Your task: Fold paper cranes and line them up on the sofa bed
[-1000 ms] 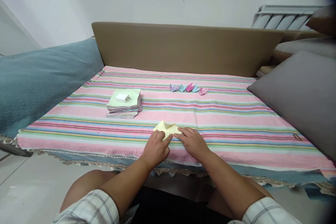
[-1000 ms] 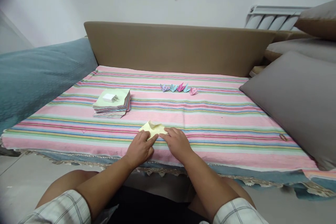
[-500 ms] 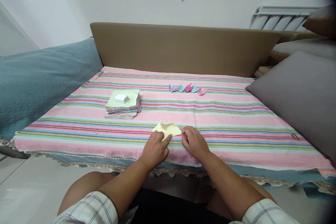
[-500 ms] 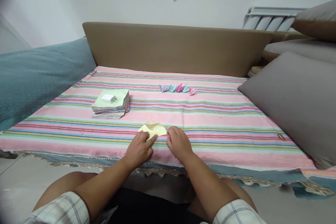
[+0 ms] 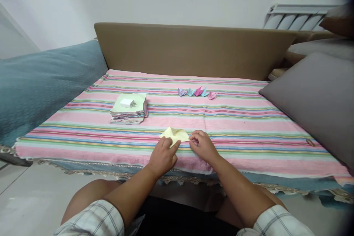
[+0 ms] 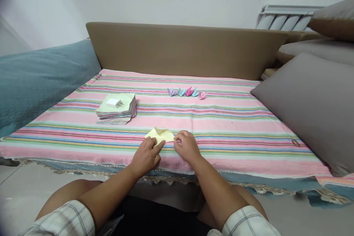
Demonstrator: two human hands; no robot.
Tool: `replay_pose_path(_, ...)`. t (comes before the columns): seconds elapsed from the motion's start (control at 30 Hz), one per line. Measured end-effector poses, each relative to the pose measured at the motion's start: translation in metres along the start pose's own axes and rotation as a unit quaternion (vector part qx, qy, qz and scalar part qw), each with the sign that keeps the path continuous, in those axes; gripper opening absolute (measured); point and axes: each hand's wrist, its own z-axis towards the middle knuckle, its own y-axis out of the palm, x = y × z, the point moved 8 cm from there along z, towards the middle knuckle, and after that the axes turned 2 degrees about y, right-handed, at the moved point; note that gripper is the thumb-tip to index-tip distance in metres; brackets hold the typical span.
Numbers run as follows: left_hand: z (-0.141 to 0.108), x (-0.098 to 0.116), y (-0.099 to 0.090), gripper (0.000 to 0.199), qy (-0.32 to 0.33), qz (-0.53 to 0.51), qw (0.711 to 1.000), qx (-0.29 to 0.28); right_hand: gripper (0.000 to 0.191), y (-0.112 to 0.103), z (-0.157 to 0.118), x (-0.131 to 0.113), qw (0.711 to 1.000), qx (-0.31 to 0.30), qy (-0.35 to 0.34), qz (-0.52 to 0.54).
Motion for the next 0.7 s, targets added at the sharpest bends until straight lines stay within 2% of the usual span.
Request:
replay_pose_path(0.07,0.0,0.0,0.0,0.055,0.003,0.0,1.0,0.006,0.009,0.002,0.004,0.002,0.999,0.0,0.03,0.014)
replay_pose_path(0.2,-0.001,0.001,0.001,0.056,0.007,0.008,1.0,0.011,0.023,0.004,0.01,0.004,0.997,0.006,0.072,0.0)
replay_pose_path(0.3,-0.001,0.001,0.002,0.056,0.004,0.009,1.0,0.005,0.02,0.007,0.013,0.006,0.995,-0.012,0.098,-0.024)
replay_pose_path(0.53,0.0,0.002,0.001,0.055,-0.001,0.013,1.0,-0.006,0.013,0.008,0.017,0.008,0.995,-0.021,0.096,-0.024)
replay_pose_path(0.7,0.002,0.003,0.002,0.056,-0.002,0.019,1.0,-0.025,0.025,0.011,0.018,0.011,0.988,-0.043,0.15,-0.012)
